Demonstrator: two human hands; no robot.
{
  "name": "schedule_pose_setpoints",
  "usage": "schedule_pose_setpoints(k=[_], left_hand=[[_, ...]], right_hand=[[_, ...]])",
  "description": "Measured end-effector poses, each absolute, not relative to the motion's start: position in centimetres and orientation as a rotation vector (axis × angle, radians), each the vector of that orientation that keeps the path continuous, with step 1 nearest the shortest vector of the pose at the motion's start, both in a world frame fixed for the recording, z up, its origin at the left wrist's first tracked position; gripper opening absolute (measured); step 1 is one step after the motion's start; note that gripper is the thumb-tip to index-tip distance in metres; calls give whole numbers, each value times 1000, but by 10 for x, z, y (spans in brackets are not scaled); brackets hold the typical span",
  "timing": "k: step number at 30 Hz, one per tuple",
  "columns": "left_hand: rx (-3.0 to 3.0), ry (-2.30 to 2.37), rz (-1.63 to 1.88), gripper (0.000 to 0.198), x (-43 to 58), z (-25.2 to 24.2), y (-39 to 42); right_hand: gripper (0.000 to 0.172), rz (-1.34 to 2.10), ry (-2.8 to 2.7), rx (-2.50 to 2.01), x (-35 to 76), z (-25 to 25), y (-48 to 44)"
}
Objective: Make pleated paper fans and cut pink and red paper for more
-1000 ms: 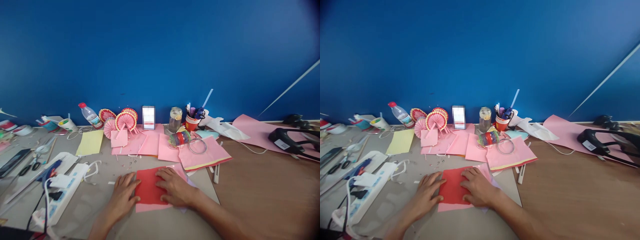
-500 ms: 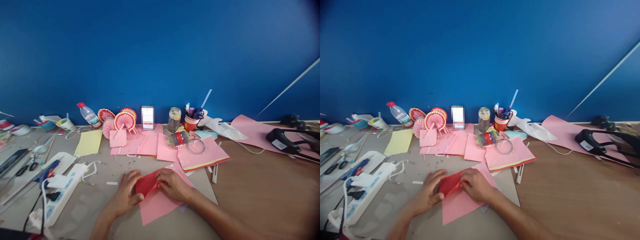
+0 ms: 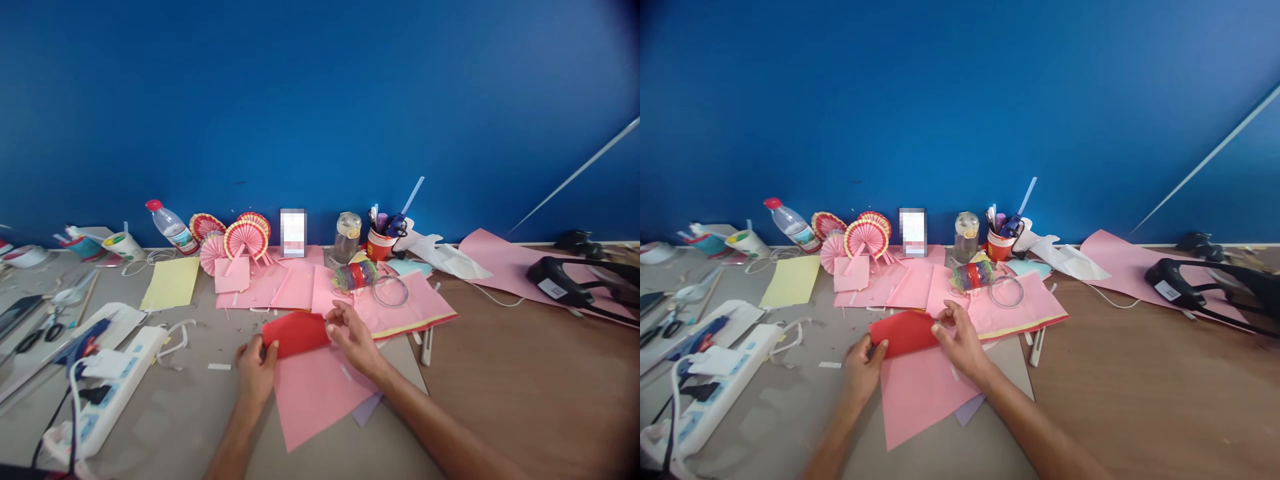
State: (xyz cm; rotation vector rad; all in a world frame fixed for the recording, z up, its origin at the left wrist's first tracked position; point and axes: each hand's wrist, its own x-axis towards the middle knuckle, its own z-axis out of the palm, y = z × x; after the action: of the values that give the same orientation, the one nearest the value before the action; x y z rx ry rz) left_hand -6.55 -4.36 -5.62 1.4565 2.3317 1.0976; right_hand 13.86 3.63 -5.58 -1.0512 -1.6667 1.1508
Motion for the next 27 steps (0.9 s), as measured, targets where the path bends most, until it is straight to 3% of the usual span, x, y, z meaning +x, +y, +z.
schedule_pose_setpoints(k=[6,11,15,20,23,27], left_hand=[[1522,2540,1025,24,-65,-67,-43],[1514,2510,1005,22,-66,-74,-40],[1486,2486,1073,49,-66,-75,-43],[1648,2550,1009,56,-63,-75,-49],[1830,2645,1067,50,-63,-73,-52],[2212,2412,1149,22,-62,-66,-58]], right_hand=[[65,833,-2108,-1074,134,-72,34],[54,615,-2201,-1221,124,-77,36],[47,507,-2194,-1295,119,-79,38],[43,428,-2219,-1233,117,-77,36],[43,420,-2228,-1238,116,-76,36],[41,450,-2242,-1279,115,-73,36]])
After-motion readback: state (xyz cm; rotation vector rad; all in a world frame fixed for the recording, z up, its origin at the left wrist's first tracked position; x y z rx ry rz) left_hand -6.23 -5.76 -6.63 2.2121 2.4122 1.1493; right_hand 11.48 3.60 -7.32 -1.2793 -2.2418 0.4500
